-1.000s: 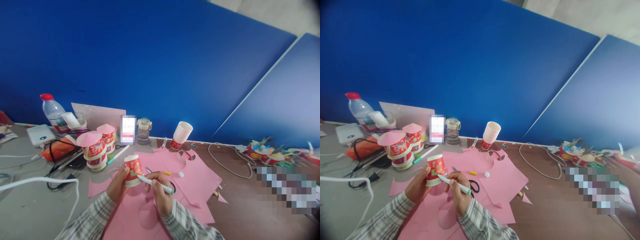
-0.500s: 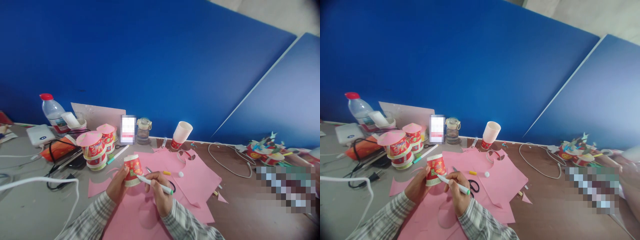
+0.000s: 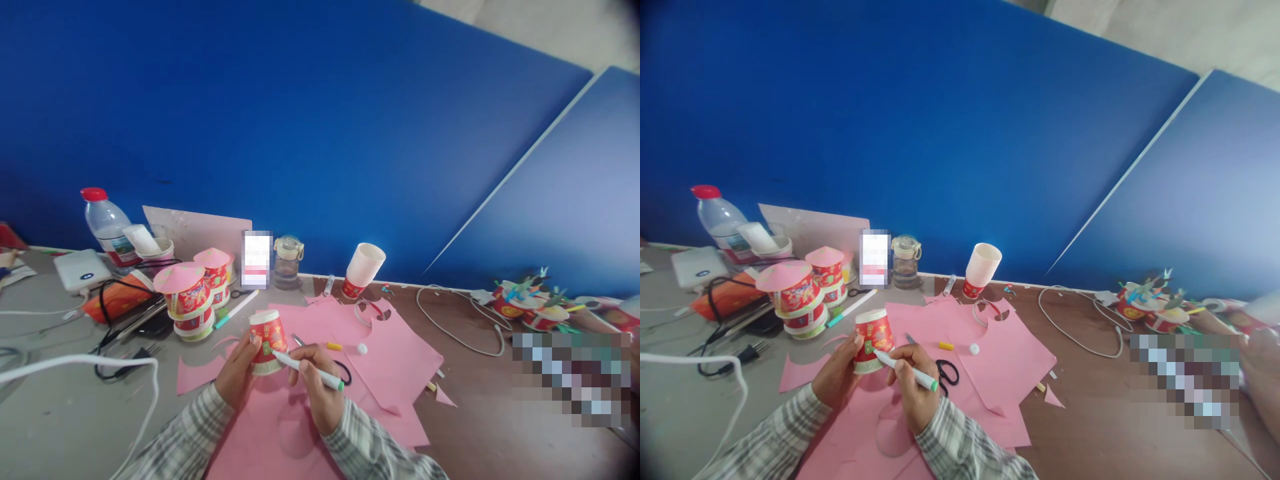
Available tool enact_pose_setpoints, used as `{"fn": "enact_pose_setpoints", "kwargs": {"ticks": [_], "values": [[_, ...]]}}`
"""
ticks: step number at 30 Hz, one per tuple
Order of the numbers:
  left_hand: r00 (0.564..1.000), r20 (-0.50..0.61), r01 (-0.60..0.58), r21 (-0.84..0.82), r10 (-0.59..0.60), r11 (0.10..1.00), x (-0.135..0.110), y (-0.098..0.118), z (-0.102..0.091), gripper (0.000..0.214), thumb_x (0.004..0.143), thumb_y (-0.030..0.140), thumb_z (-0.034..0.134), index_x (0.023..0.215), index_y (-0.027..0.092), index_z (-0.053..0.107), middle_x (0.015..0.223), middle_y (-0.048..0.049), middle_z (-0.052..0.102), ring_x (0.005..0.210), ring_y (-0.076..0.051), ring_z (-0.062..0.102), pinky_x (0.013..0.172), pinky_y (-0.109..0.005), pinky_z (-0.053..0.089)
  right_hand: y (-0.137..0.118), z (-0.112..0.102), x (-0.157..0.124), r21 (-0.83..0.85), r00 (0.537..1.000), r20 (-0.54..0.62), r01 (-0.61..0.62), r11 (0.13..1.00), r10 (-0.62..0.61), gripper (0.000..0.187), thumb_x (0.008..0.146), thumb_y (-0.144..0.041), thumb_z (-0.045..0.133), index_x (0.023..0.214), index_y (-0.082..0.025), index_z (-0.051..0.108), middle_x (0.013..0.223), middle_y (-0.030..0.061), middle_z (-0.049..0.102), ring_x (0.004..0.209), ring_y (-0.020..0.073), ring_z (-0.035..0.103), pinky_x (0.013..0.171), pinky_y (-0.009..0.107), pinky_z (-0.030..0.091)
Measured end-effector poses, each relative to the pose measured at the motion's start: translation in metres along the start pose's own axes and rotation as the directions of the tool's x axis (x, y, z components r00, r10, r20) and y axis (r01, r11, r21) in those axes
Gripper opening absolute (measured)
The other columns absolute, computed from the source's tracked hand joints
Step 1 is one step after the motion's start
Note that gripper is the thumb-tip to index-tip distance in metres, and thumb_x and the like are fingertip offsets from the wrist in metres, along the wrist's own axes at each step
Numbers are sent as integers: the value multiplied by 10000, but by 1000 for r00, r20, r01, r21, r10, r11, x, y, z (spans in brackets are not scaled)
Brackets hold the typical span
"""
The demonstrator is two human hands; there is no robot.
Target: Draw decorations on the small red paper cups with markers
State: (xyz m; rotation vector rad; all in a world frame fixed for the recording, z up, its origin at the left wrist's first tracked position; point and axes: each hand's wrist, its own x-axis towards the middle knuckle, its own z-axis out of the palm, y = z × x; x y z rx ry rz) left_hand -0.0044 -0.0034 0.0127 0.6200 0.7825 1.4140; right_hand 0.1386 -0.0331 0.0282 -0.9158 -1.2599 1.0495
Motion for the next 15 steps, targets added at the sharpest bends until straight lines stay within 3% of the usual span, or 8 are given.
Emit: {"fn": "enact_pose_setpoints", "kwargs": {"ticks": [15], "values": [[1000,20,9,-9,-9,1000,2,-3,-3,281,589,292,596,837,163,627,682,-107,681,664,-333,580,579,-449,447,8,-1,-1,105,999,-6,-34,994,35,219,740,-356,540,743,-174,662,457,5,616,438,191,538,469,272,433]]}}
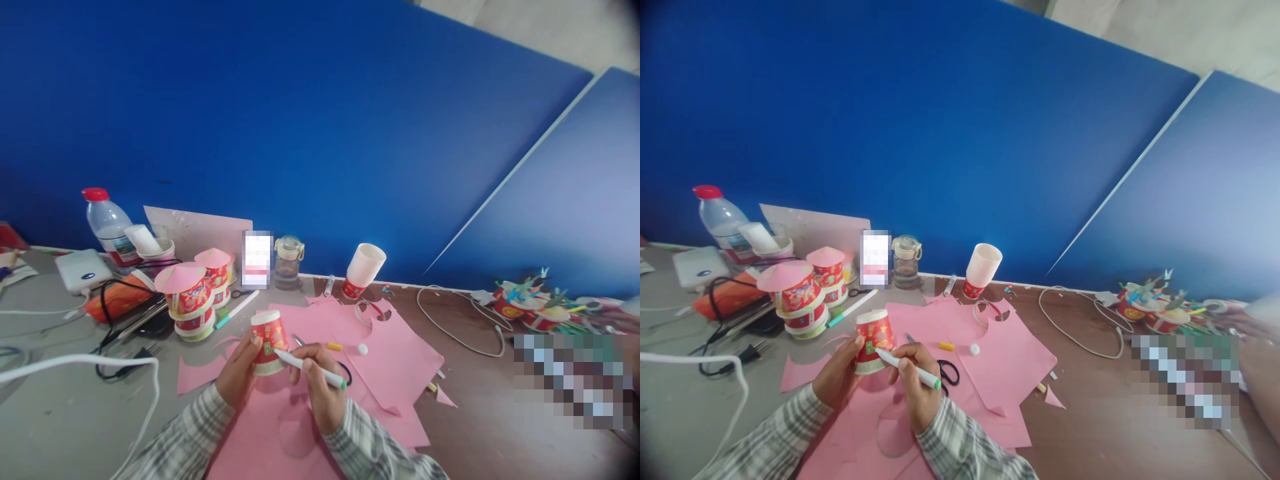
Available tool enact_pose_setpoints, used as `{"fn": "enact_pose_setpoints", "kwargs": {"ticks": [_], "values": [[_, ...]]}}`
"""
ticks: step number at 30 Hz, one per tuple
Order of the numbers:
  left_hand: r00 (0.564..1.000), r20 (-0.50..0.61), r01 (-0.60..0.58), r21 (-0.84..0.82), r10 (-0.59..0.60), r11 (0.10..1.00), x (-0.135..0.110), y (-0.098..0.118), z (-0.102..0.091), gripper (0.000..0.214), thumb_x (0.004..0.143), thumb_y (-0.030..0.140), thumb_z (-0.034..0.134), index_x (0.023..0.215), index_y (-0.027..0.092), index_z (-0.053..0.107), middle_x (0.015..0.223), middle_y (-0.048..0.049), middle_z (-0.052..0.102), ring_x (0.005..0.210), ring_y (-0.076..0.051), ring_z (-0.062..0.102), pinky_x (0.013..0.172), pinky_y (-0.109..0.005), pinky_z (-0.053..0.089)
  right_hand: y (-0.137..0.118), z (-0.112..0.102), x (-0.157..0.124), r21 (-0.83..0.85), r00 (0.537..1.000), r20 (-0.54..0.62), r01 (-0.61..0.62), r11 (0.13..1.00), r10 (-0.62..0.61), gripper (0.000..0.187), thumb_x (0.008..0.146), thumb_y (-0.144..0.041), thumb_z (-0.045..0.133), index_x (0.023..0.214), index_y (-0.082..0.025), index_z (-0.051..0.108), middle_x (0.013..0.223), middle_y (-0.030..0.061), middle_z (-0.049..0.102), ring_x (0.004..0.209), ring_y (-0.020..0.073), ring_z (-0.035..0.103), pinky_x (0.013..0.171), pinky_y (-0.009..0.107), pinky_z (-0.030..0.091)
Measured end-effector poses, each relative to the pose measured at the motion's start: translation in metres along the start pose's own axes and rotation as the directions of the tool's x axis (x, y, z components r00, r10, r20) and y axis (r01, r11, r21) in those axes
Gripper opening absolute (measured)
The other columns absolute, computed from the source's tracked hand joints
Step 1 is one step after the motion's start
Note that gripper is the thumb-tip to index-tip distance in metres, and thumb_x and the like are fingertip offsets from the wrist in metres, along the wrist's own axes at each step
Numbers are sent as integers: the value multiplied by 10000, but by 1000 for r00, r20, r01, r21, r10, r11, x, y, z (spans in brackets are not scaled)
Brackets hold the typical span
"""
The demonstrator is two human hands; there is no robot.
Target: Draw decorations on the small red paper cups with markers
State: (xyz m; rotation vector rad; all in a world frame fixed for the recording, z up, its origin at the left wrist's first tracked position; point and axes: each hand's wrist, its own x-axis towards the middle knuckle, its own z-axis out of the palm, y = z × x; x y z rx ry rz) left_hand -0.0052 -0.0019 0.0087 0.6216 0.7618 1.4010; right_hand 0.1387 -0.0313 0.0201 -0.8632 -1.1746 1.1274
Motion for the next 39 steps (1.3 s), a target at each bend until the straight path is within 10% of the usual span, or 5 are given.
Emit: {"fn": "enact_pose_setpoints", "kwargs": {"ticks": [39], "values": [[1000,22,-1,-13,2,1000,1,0,-3,274,640,301,546,819,115,641,732,-160,700,721,-357,589,646,-491,453,5,0,5,-38,992,-118,40,998,-44,253,756,-393,519,737,-172,641,447,-1,618,453,190,540,500,284,438]]}}
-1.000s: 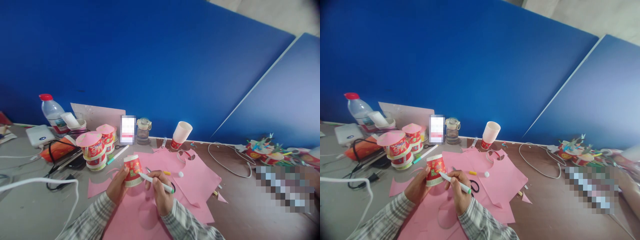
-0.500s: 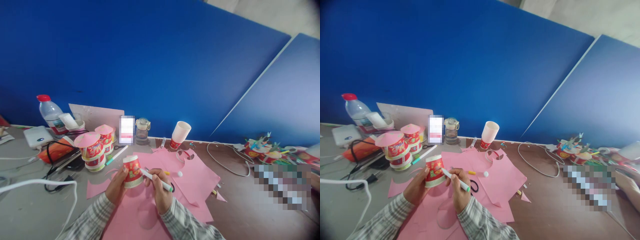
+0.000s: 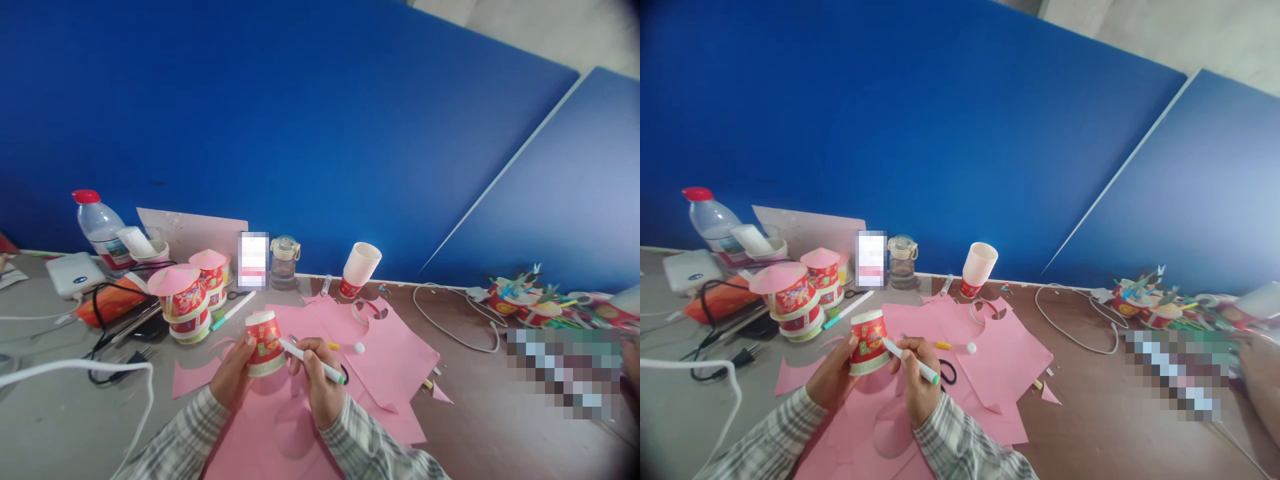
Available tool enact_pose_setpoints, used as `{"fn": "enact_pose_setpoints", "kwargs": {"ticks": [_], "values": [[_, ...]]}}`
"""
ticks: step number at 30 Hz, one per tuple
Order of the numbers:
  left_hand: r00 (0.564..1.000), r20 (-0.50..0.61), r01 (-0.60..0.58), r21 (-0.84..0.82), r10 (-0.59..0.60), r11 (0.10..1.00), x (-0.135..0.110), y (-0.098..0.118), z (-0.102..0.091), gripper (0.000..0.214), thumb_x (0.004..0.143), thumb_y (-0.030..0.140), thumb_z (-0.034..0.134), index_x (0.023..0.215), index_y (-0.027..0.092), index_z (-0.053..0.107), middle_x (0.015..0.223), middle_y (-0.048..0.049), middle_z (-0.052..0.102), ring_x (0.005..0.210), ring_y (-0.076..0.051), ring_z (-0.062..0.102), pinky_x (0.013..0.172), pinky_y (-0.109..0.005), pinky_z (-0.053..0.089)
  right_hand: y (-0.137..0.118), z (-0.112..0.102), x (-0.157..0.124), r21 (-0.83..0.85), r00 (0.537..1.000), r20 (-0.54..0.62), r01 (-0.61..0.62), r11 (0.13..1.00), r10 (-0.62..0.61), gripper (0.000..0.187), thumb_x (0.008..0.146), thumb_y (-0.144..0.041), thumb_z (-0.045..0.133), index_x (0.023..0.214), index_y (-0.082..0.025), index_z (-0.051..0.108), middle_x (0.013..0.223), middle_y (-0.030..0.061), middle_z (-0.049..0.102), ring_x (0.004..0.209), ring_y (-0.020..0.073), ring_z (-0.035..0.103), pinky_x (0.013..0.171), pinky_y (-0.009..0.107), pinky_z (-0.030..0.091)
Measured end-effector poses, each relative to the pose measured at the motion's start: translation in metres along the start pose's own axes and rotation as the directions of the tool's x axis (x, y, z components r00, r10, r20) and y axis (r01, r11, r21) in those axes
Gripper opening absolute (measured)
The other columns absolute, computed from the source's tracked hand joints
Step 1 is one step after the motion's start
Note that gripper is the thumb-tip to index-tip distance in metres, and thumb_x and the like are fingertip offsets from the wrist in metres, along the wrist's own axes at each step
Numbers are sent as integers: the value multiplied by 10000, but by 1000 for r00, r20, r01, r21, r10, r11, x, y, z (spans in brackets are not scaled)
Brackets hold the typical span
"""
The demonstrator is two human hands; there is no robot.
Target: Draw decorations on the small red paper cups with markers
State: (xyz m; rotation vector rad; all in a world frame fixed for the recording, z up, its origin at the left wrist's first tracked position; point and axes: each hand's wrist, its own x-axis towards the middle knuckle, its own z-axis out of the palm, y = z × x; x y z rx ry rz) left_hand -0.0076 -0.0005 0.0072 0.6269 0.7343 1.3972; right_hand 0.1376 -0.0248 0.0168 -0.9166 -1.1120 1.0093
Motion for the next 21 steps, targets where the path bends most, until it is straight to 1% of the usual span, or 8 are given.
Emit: {"fn": "enact_pose_setpoints", "kwargs": {"ticks": [5,8,14,21], "values": [[1000,20,6,5,-6,1000,0,1,0,287,637,300,548,839,116,637,737,-158,698,730,-362,587,654,-497,451,-1,0,1,0,1000,12,10,1000,-10,258,763,-395,509,738,-175,641,459,3,621,477,202,556,527,302,452],[1000,28,13,9,-13,1000,0,1,-1,289,647,298,536,846,114,635,733,-161,699,720,-363,590,641,-496,454,0,0,0,7,1000,2,4,1000,-4,253,757,-391,514,737,-174,643,455,3,620,460,197,546,508,292,442],[1000,-12,7,-5,-7,1000,0,-1,-2,278,644,295,544,848,128,633,733,-150,700,721,-351,590,625,-472,461,3,-1,-2,19,999,9,-49,999,49,236,749,-376,522,723,-175,643,438,-6,605,430,180,519,468,263,408],[1000,4,-3,12,3,1000,0,-1,-1,279,652,296,535,856,131,631,739,-149,699,714,-355,595,619,-472,463,0,0,-1,9,1000,-24,-14,1000,14,250,747,-392,520,717,-178,645,433,-5,609,446,188,534,486,270,424]]}}
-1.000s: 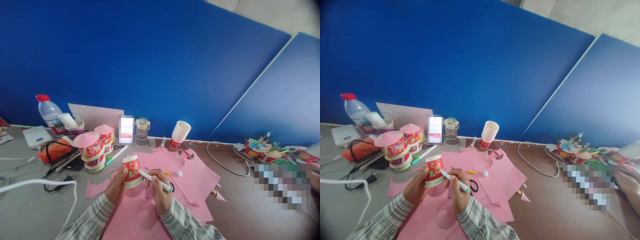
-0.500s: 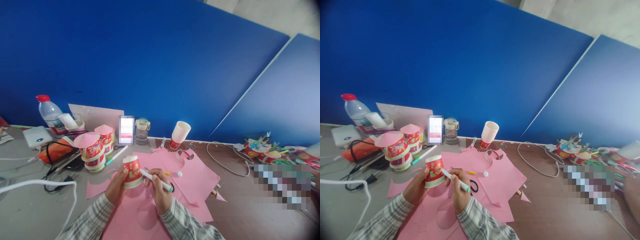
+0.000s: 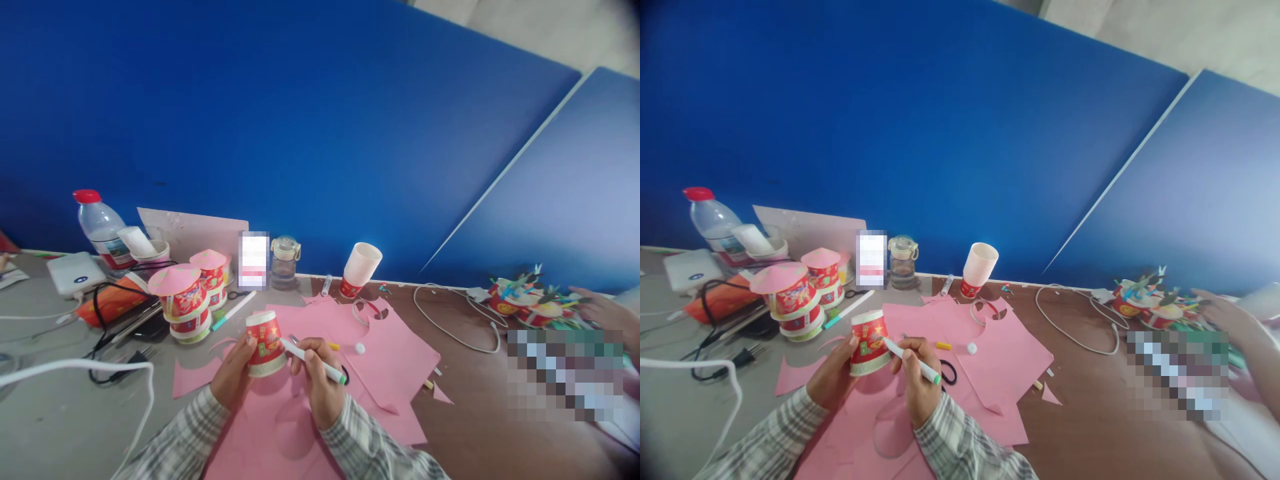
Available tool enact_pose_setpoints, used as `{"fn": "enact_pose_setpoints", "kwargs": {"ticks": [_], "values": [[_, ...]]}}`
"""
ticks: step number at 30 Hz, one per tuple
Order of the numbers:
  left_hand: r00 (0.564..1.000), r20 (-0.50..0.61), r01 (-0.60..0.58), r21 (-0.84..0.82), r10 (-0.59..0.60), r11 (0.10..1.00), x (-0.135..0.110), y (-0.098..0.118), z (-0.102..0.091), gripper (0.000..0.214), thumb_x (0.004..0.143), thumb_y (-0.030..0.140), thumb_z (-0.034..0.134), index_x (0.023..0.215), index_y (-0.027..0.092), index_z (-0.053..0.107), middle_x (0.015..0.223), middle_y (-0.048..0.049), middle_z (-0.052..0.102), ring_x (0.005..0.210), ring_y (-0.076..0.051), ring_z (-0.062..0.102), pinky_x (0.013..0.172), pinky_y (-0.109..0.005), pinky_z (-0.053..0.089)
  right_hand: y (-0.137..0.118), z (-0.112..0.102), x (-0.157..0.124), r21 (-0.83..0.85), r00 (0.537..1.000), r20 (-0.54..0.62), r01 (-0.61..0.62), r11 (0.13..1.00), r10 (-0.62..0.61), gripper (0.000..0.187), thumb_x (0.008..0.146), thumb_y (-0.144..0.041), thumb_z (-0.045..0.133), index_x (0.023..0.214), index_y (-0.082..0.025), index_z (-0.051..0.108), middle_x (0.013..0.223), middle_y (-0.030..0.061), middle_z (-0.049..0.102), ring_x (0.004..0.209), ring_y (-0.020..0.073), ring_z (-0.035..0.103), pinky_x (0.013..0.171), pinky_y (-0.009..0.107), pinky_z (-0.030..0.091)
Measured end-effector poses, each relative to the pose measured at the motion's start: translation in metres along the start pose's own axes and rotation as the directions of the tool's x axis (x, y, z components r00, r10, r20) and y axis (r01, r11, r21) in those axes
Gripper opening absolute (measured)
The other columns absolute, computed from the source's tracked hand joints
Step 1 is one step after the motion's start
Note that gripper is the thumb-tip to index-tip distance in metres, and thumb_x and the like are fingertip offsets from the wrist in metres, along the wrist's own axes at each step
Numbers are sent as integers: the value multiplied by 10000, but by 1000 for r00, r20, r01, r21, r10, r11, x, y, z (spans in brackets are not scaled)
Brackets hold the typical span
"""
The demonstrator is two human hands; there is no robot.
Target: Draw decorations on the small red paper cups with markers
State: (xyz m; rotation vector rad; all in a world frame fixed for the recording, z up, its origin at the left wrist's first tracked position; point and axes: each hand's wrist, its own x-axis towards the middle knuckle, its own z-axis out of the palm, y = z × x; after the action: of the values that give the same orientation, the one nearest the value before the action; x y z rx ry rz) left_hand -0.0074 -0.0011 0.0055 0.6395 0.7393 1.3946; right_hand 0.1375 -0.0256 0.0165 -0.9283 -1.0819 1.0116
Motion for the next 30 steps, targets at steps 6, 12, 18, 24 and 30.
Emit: {"fn": "enact_pose_setpoints", "kwargs": {"ticks": [6,12,18,24,30], "values": [[1000,-13,1,-6,-1,1000,-1,2,3,293,633,298,551,859,129,631,744,-153,701,741,-367,588,626,-485,460,2,0,1,0,1000,1,-5,1000,5,241,749,-382,519,718,-178,644,432,-8,608,423,182,520,487,280,429],[1000,-1,6,-18,-6,1000,-3,3,5,362,612,276,576,946,140,602,777,-149,700,769,-368,579,639,-484,453,1,0,0,27,1000,30,-5,1000,4,250,755,-390,517,734,-174,642,448,-3,609,446,187,526,492,285,429],[1000,-24,12,-7,-12,1000,-2,3,4,395,601,281,584,971,144,597,805,-155,699,765,-370,581,641,-483,448,-1,1,-1,33,999,44,-15,999,14,249,747,-398,527,734,-176,640,448,1,612,445,184,519,465,269,412],[1000,-26,12,-4,-12,1000,-2,2,3,434,587,283,598,1003,157,581,807,-145,703,762,-365,581,639,-481,450,-7,1,-2,19,997,78,4,1000,-6,258,751,-406,526,741,-176,642,467,8,625,461,188,537,482,274,439],[1000,-23,10,-10,-11,1000,-1,2,4,431,588,277,599,1002,159,584,788,-140,709,772,-365,579,651,-477,449,-12,2,-3,-16,994,106,23,1000,-21,248,751,-397,526,749,-178,642,469,8,627,453,189,543,472,271,448]]}}
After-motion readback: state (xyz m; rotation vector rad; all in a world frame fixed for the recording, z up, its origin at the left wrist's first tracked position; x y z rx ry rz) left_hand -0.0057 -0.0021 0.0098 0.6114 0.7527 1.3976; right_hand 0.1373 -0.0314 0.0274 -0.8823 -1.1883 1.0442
